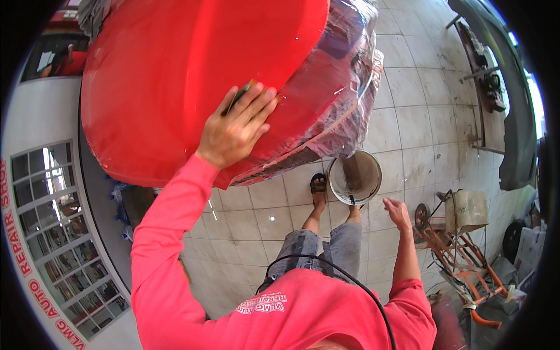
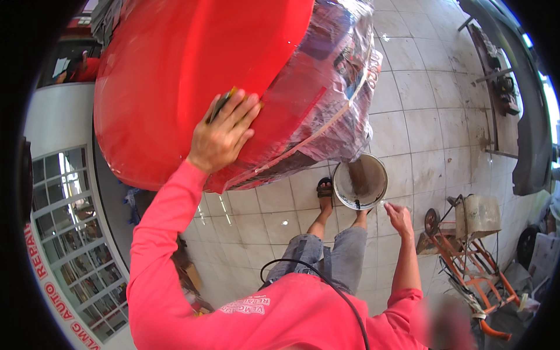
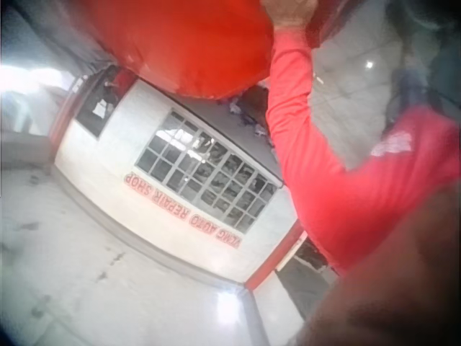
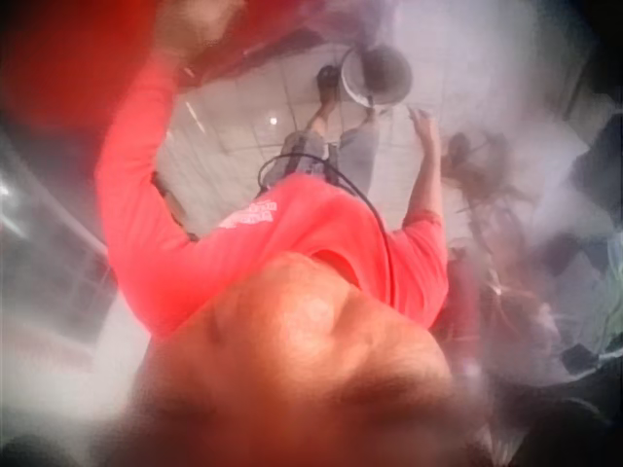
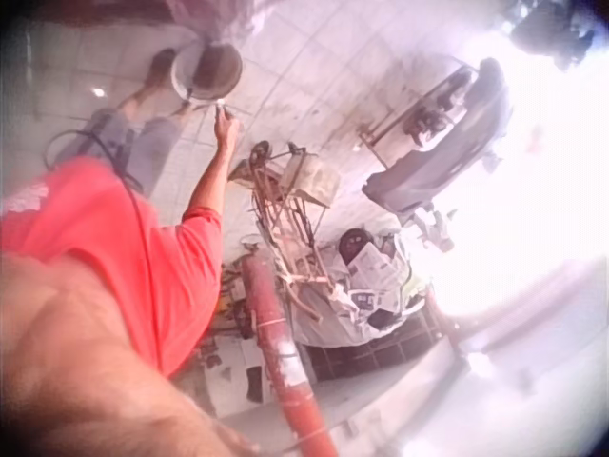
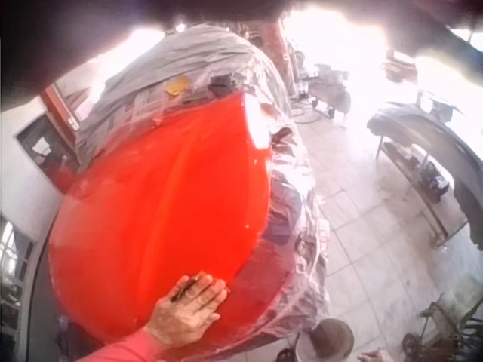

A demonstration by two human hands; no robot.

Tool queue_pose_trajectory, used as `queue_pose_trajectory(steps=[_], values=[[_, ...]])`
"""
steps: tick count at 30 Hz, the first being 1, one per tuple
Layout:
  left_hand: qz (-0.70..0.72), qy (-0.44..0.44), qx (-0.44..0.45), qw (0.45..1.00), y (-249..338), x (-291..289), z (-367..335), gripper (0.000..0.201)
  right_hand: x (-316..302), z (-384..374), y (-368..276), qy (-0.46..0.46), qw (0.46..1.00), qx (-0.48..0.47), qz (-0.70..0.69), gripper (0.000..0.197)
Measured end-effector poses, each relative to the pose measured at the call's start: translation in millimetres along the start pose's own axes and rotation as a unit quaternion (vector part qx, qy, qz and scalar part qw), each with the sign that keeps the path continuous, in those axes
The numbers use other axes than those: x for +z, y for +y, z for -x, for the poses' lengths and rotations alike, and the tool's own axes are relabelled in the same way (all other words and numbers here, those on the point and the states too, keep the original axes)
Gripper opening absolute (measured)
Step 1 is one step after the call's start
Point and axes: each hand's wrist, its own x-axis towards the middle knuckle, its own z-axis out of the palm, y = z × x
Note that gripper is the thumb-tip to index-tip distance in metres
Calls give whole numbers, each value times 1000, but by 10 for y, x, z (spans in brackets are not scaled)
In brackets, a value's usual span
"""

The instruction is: The person sands a red car hood with a sanding block, moving across the surface in overlapping strokes. The hood is partially covered with protective plastic and newspaper. The person occasionally pauses to inspect the surface and continues sanding different areas.

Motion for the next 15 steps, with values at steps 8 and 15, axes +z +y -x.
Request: queue_pose_trajectory(steps=[8,15], values=[[5,-57,82,995,-302,-66,247,47,-64,543,803,96,992,77,-13,53],[36,18,135,990,-401,-96,-1564,43,-57,-59,494,108,993,-33,-45,50]])
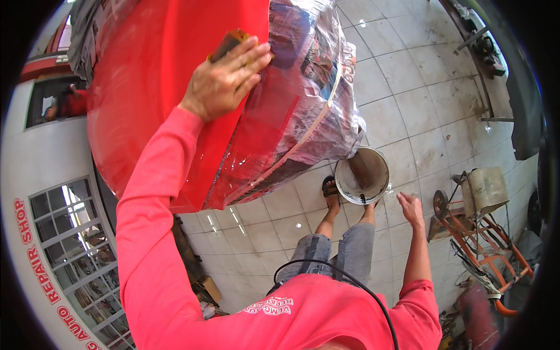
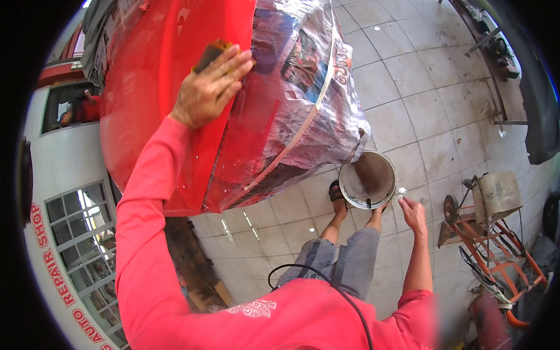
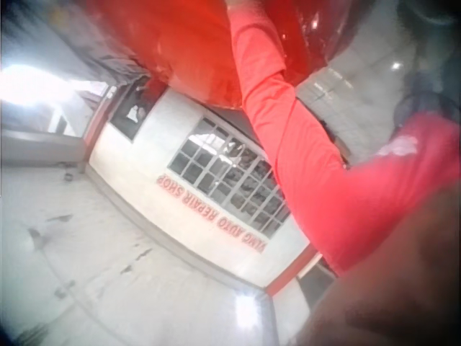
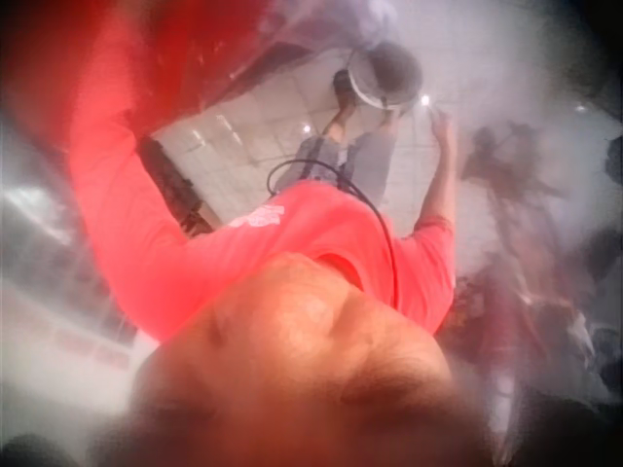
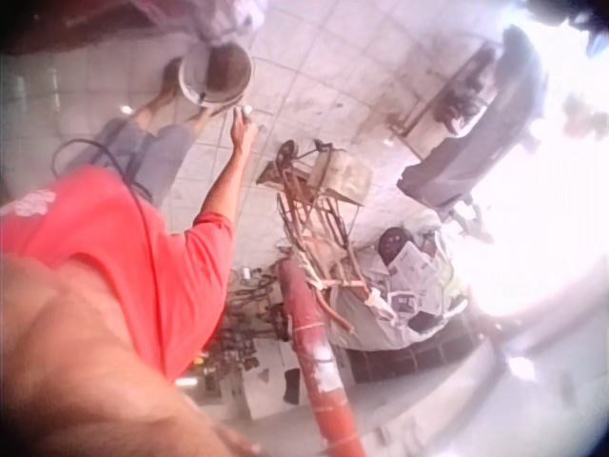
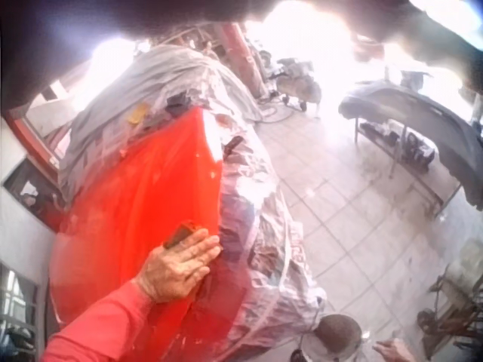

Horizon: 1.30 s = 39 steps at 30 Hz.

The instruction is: The person sands a red car hood with a sanding block, moving across the surface in overlapping strokes. The hood is partially covered with protective plastic and newspaper. The person occasionally pauses to inspect the surface and continues sanding different areas.

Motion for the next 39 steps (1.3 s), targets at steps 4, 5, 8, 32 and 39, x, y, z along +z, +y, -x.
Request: queue_pose_trajectory(steps=[4,5,8,32,39], values=[[-32,20,-33,999,218,-13,102,42,-21,67,108,27,997,22,-62,47],[-28,6,-32,999,304,2,347,42,-38,208,282,28,997,41,-54,47],[-13,-40,-7,999,220,-148,586,43,-80,643,629,19,988,144,-60,48],[-85,-43,-106,990,386,54,-99,66,-179,228,926,-16,961,157,-225,63],[-72,-180,-219,956,1245,63,2330,74,-707,388,711,10,972,155,-177,56]])
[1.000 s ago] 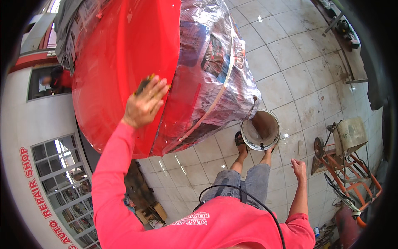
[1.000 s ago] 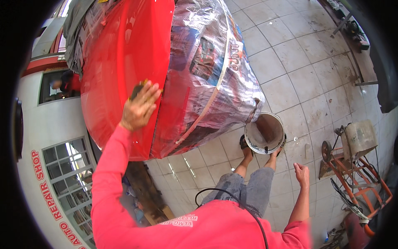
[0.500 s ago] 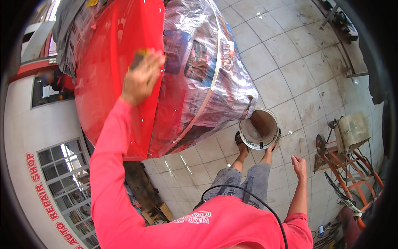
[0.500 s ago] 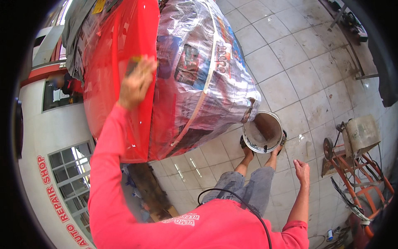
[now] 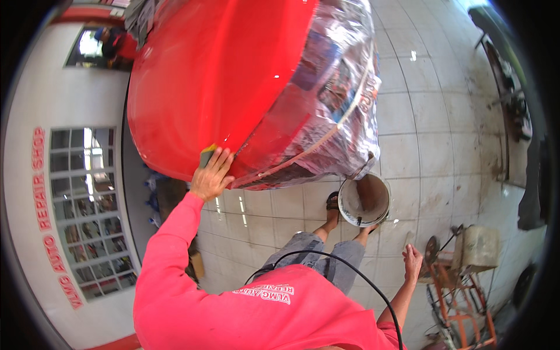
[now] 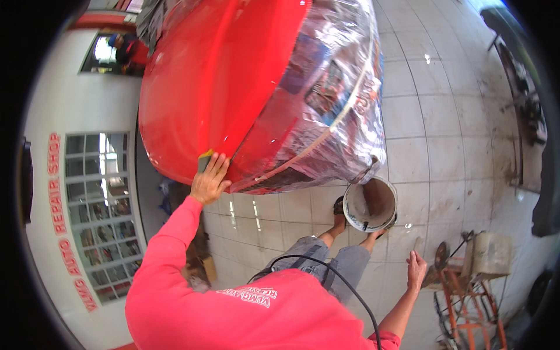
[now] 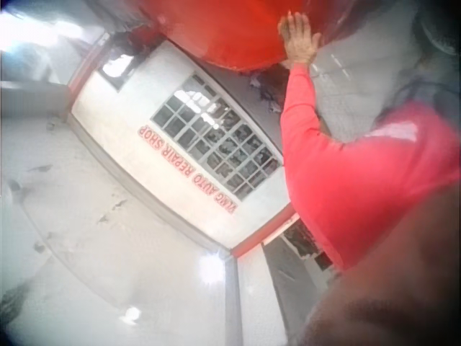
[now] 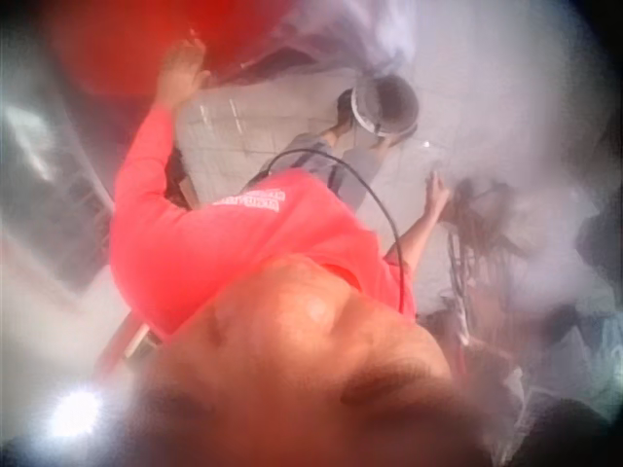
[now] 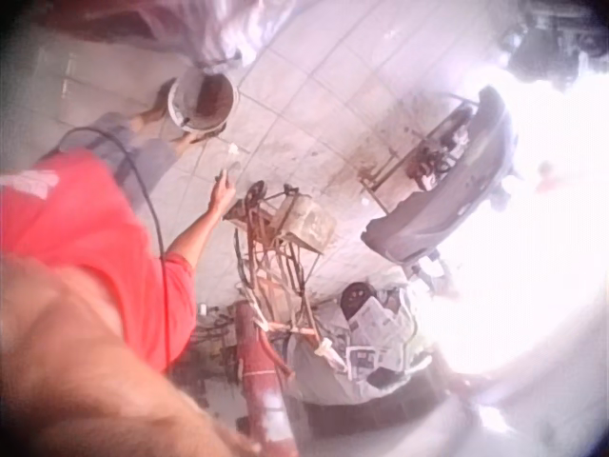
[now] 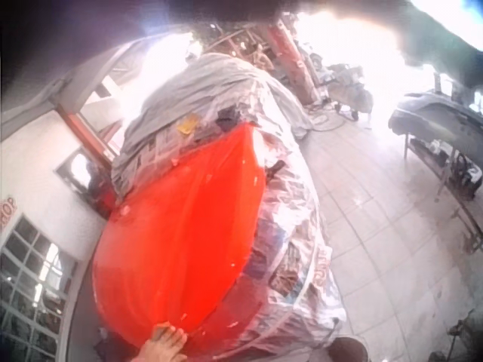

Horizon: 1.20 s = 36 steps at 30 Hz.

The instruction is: The person sands a red car hood with a sanding block, moving across the surface in overlapping strokes. The hood is partially covered with protective plastic and newspaper. The person occasionally pauses to inspect the surface and continues sanding different areas.

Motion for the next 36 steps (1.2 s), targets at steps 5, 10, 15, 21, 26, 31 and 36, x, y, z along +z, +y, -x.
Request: queue_pose_trajectory(steps=[5,10,15,21,26,31,36], values=[[78,241,-68,965,482,-586,-1870,63,520,-373,-2763,8,916,-394,76,46],[100,295,-146,939,530,-306,-1669,70,1841,768,-5409,-32,799,-600,-33,48],[96,186,-220,953,473,733,381,79,2782,446,-6542,17,729,-655,201,83],[148,224,-247,931,397,589,362,73,3464,438,-6468,226,658,-647,312,114],[154,209,-230,938,-74,-93,-448,70,3347,465,-6410,194,662,-672,270,110],[198,181,-214,939,87,27,-266,72,3285,523,-6352,214,686,-641,269,101],[56,213,-158,963,-1126,-497,-2421,82,3323,669,-6354,179,705,-648,227,90]])
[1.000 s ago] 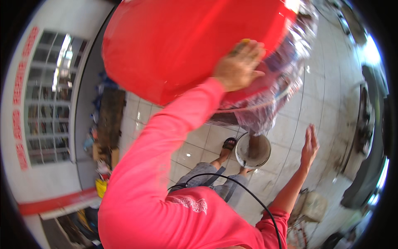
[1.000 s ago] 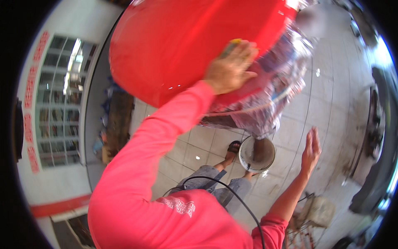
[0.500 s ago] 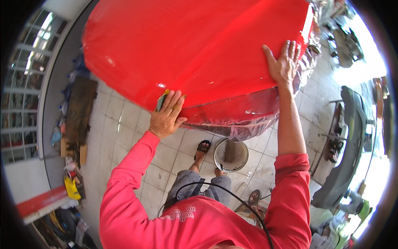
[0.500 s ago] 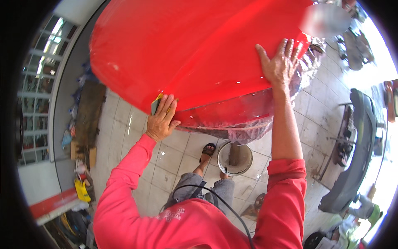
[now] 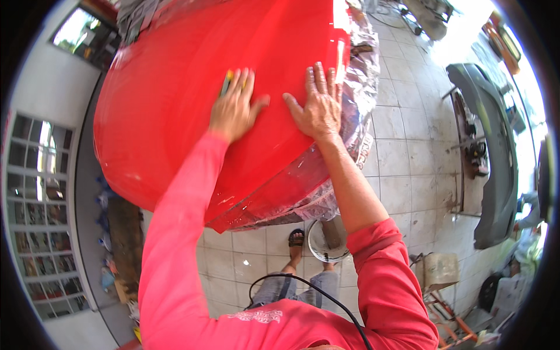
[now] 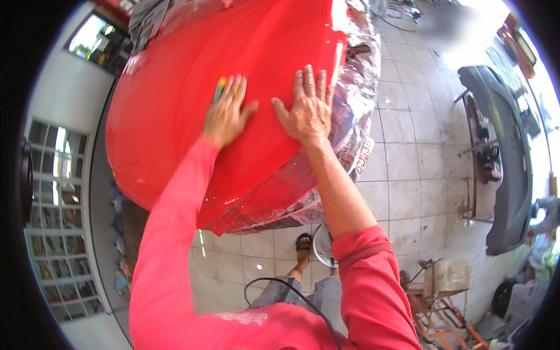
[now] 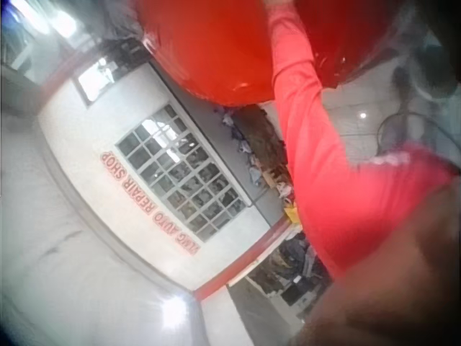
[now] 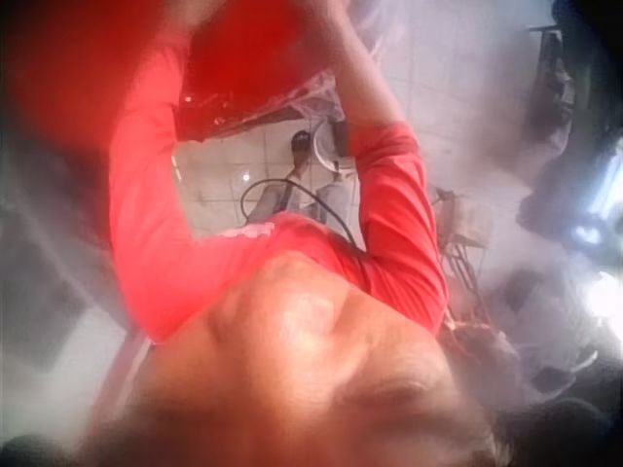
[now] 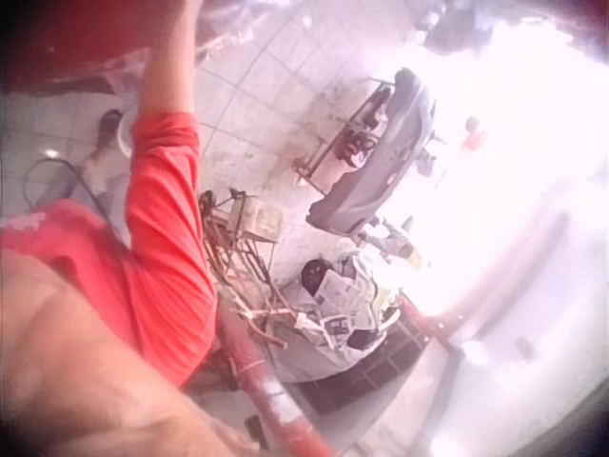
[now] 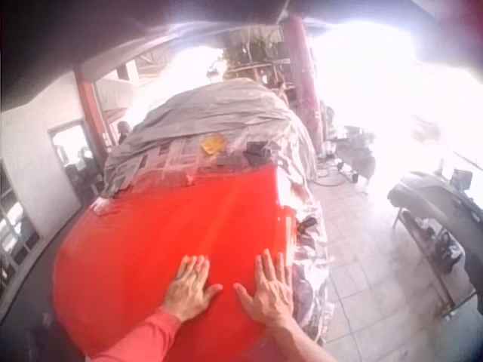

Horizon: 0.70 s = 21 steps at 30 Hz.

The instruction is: The person sands a red car hood with a sanding block, moving across the surface in overlapping strokes. The hood is partially covered with protective plastic and newspaper. The person occasionally pauses to inspect the surface and continues sanding different areas.

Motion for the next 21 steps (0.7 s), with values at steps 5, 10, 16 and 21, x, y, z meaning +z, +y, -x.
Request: queue_pose_trajectory(steps=[5,10,16,21], values=[[58,-5,-5,998,-113,135,-474,79,31,43,-26,21,998,-7,-54,87],[72,-135,-38,987,409,-554,1810,84,31,-30,151,59,989,101,-89,87],[-20,-106,35,994,196,-387,959,79,38,-19,174,66,985,99,-123,85],[-88,-31,27,995,-641,605,-1741,75,10,-8,-47,62,986,64,-140,82]])
